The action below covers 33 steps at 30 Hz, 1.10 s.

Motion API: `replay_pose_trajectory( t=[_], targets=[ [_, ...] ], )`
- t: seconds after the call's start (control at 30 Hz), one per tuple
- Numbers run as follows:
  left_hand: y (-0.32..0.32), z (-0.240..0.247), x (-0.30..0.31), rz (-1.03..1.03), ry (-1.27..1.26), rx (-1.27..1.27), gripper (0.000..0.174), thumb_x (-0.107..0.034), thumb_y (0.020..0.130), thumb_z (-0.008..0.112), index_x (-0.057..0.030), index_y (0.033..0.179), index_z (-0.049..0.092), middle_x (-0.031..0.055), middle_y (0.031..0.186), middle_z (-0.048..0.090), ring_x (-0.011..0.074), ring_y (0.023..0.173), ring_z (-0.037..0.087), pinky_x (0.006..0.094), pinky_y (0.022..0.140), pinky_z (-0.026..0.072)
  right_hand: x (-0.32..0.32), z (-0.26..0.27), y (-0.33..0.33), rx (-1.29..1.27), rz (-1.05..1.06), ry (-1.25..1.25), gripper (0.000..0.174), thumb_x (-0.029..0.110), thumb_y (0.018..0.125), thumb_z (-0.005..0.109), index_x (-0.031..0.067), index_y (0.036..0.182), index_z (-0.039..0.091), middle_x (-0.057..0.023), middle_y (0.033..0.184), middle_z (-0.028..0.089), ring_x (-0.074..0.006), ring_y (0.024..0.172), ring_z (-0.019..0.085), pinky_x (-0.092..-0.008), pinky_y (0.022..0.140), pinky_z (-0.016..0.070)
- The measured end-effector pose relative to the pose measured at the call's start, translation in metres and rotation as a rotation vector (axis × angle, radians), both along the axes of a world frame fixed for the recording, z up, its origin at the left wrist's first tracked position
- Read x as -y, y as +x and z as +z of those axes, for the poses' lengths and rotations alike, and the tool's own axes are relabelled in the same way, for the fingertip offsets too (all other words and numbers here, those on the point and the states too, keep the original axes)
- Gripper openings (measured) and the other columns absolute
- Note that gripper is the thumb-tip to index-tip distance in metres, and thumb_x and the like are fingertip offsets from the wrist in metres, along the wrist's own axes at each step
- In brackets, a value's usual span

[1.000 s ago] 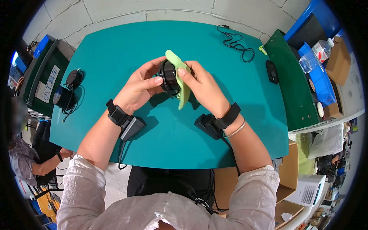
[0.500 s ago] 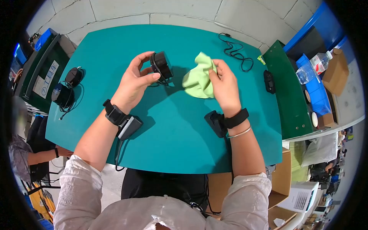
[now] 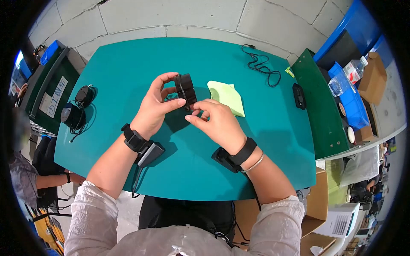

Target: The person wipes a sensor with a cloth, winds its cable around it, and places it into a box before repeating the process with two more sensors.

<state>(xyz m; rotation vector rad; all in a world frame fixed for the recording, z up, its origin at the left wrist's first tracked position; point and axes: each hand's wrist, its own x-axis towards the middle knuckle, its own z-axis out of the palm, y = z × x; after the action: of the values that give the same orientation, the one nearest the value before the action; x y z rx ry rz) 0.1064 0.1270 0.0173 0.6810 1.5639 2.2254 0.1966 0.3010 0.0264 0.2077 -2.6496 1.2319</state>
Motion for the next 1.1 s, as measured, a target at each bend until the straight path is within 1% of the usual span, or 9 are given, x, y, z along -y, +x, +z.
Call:
replay_pose_trajectory(
  t=[0.2, 0.33, 0.47, 0.67, 0.8, 0.87, 0.9, 1.03, 1.1],
  targets=[
    [0.005, 0.005, -0.001, -0.027, -0.136, 0.014, 0.069, 0.0, 0.075, 0.075, -0.0039, 0.136, 0.042, 0.01, 0.131, 0.048, 0.02, 0.111, 0.052, 0.035, 0.094, 0.048, 0.0, 0.008, 0.004, 0.006, -0.107, 0.065, 0.018, 0.02, 0.087, 0.068, 0.0028, 0.09, 0.065, -0.0038, 0.075, 0.062, -0.0124, 0.06, 0.056, -0.0266, 0.054, 0.0447],
    [-0.006, 0.0, 0.007, -0.205, -0.05, 0.022, 0.065, -0.005, 0.079, 0.071, -0.0027, 0.138, 0.042, 0.012, 0.13, 0.05, 0.0229, 0.113, 0.055, 0.0378, 0.098, 0.0463, -0.033, 0.018, -0.005, 0.017, -0.272, -0.671, 0.017, 0.019, 0.096, 0.056, 0.0055, 0.087, 0.062, 0.0022, 0.066, 0.057, -0.0063, 0.055, 0.049, -0.0209, 0.048, 0.0377],
    [-0.012, 0.011, 0.016, -0.344, 0.401, 0.188, 0.056, -0.021, 0.089, 0.063, -0.0025, 0.138, 0.042, 0.0165, 0.135, 0.048, 0.0295, 0.124, 0.051, 0.0437, 0.107, 0.0422, -0.054, 0.006, -0.009, 0.352, -0.188, -0.868, 0.02, 0.019, 0.096, 0.052, 0.0041, 0.085, 0.06, -0.0013, 0.064, 0.057, -0.0069, 0.049, 0.047, -0.0208, 0.044, 0.0369],
    [-0.05, -0.005, 0.03, -0.176, 0.751, 0.418, 0.059, -0.039, 0.098, 0.049, 0.0038, 0.136, 0.04, 0.0235, 0.139, 0.044, 0.0423, 0.124, 0.047, 0.0455, 0.105, 0.0461, -0.026, 0.017, -0.004, 0.747, 0.18, -0.349, 0.026, 0.021, 0.097, 0.049, 0.0006, 0.097, 0.065, -0.0049, 0.069, 0.063, -0.0108, 0.052, 0.057, -0.0227, 0.047, 0.0429],
    [-0.053, -0.013, 0.029, -0.206, 0.844, 0.513, 0.058, -0.043, 0.099, 0.044, 0.0011, 0.137, 0.042, 0.0261, 0.135, 0.046, 0.0414, 0.123, 0.048, 0.0444, 0.1, 0.0501, -0.036, 0.015, -0.003, 0.365, -0.084, -0.06, 0.024, 0.02, 0.093, 0.059, 0.0003, 0.105, 0.064, -0.0058, 0.078, 0.065, -0.0158, 0.071, 0.065, -0.0306, 0.063, 0.0495],
    [-0.052, -0.013, 0.029, -0.186, 0.855, 0.519, 0.058, -0.044, 0.1, 0.042, -0.0004, 0.137, 0.042, 0.0273, 0.134, 0.046, 0.0412, 0.123, 0.049, 0.0446, 0.098, 0.0516, -0.049, -0.001, -0.008, -0.152, -0.195, 0.362, 0.026, 0.017, 0.085, 0.066, 0.0014, 0.106, 0.063, -0.0111, 0.095, 0.064, -0.0256, 0.085, 0.064, -0.0362, 0.075, 0.051],
    [-0.052, -0.014, 0.03, -0.253, 0.833, 0.524, 0.059, -0.046, 0.099, 0.041, -0.0019, 0.138, 0.041, 0.0278, 0.134, 0.047, 0.0414, 0.12, 0.051, 0.0454, 0.096, 0.0529, -0.056, -0.006, -0.008, -0.152, -0.211, 0.5, 0.031, 0.015, 0.08, 0.07, 0.0029, 0.107, 0.062, -0.0152, 0.109, 0.06, -0.0319, 0.096, 0.06, -0.0401, 0.086, 0.0487],
    [-0.049, -0.018, 0.028, -0.486, 0.796, 0.574, 0.062, -0.049, 0.097, 0.044, 0.0004, 0.136, 0.043, 0.0285, 0.128, 0.051, 0.0445, 0.105, 0.06, 0.0541, 0.091, 0.0534, -0.073, -0.013, -0.008, -0.128, -0.141, 0.572, 0.03, 0.016, 0.079, 0.071, 0.0018, 0.104, 0.063, -0.0138, 0.099, 0.063, -0.0317, 0.09, 0.062, -0.0389, 0.082, 0.0497],
    [-0.044, -0.016, 0.025, -0.559, 0.793, 0.616, 0.064, -0.049, 0.097, 0.044, 0.0009, 0.137, 0.042, 0.0291, 0.129, 0.05, 0.0496, 0.107, 0.057, 0.0598, 0.091, 0.0509, -0.075, -0.008, -0.012, 0.169, -0.241, 0.405, 0.028, 0.017, 0.079, 0.072, 0.0006, 0.1, 0.064, -0.013, 0.091, 0.065, -0.0303, 0.081, 0.063, -0.035, 0.077, 0.0498]
  ],
)
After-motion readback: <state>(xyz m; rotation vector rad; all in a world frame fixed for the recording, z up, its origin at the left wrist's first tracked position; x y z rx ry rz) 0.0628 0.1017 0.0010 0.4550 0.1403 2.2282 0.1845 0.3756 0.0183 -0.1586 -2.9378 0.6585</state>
